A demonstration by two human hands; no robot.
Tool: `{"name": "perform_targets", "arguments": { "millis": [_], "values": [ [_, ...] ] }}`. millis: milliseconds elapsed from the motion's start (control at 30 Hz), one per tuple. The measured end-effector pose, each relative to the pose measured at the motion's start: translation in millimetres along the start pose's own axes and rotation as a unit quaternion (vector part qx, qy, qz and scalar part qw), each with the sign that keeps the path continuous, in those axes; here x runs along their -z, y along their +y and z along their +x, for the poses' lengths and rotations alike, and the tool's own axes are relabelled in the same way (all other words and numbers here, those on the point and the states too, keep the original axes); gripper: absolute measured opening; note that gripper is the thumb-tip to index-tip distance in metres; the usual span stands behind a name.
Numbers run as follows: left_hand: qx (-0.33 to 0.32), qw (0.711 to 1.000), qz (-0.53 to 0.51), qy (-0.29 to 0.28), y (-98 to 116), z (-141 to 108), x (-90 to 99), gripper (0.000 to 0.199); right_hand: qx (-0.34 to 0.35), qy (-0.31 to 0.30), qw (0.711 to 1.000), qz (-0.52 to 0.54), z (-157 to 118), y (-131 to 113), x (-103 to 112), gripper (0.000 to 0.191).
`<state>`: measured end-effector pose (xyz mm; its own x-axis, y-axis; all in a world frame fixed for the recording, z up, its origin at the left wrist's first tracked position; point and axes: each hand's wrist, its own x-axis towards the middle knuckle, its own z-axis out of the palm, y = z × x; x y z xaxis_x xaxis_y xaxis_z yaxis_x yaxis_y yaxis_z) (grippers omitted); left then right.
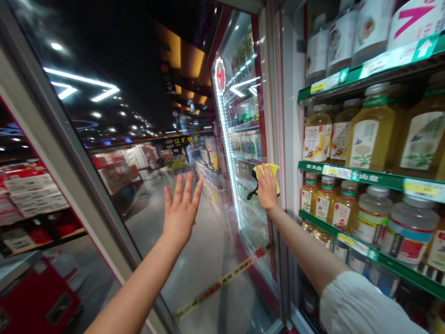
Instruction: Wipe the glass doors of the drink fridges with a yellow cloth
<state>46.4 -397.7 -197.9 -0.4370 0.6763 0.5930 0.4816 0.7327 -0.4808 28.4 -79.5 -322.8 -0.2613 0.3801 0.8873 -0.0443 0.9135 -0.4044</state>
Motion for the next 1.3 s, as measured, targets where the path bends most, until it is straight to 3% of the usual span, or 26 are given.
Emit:
{"name": "perform_targets", "arguments": {
  "millis": [100, 167, 267, 367, 467, 567, 733, 800, 900, 1000, 1133, 1233, 1300],
  "values": [
    [0.001, 1.0, 0.0, -0.006, 0.1, -0.9, 1.8, 0.134, 0.001, -0.011, 1.0, 0.004, -65.2, 21.5, -8.4, 0.053],
    [0.0, 1.0, 0.002, -0.015, 0.7, -1.4, 4.1, 0.134, 0.006, -0.025, 0.999, 0.023, -91.1, 26.2, -14.7, 0.052],
    [0.002, 0.999, 0.001, -0.037, 2.6, -1.5, 9.0, 0.135, -0.035, 0.032, 0.997, 0.057, -84.6, 10.1, -21.8, 0.054],
    [0.008, 0.999, 0.0, -0.049, 4.6, -1.6, 12.6, 0.134, -0.041, 0.094, 0.989, 0.102, -65.3, -28.0, -25.9, 0.055],
    [0.001, 0.999, -0.004, -0.036, 4.9, -2.8, 12.8, 0.133, 0.013, 0.07, 0.99, 0.121, -73.0, -59.4, -24.0, 0.048],
    [-0.008, 1.0, -0.006, -0.023, 4.1, -4.5, 12.5, 0.131, 0.03, 0.048, 0.992, 0.111, -86.4, -63.2, -15.8, 0.04],
    [0.008, 0.998, -0.002, -0.055, 5.4, -4.5, 13.4, 0.13, -0.088, 0.152, 0.979, 0.1, -61.9, -67.5, -10.4, 0.04],
    [0.014, 0.998, -0.008, -0.064, 7.0, -3.3, 13.2, 0.13, -0.077, 0.121, 0.984, 0.109, -61.2, -86.9, -12.5, 0.041],
    [0.009, 0.998, -0.019, -0.065, 6.5, -1.1, 15.6, 0.131, 0.016, 0.009, 0.992, 0.127, -86.9, -112.3, -11.3, 0.042],
    [-0.029, 0.995, -0.025, -0.094, -6.2, -2.1, 26.7, 0.129, 0.05, -0.015, 0.991, 0.127, -107.2, -112.0, -4.4, 0.04],
    [-0.085, 0.988, 0.003, -0.13, -45.9, -20.5, 49.6, 0.114, -0.024, 0.064, 0.989, 0.13, -81.7, -110.1, -6.8, 0.043],
    [-0.062, 0.992, 0.029, -0.105, -77.3, -45.9, 62.0, 0.111, -0.07, 0.112, 0.982, 0.138, -68.5, -137.5, -15.6, 0.044],
    [-0.046, 0.994, 0.035, -0.087, -93.0, -61.8, 66.9, 0.111, -0.031, 0.067, 0.988, 0.134, -79.9, -156.9, -16.7, 0.045]
  ]
}}
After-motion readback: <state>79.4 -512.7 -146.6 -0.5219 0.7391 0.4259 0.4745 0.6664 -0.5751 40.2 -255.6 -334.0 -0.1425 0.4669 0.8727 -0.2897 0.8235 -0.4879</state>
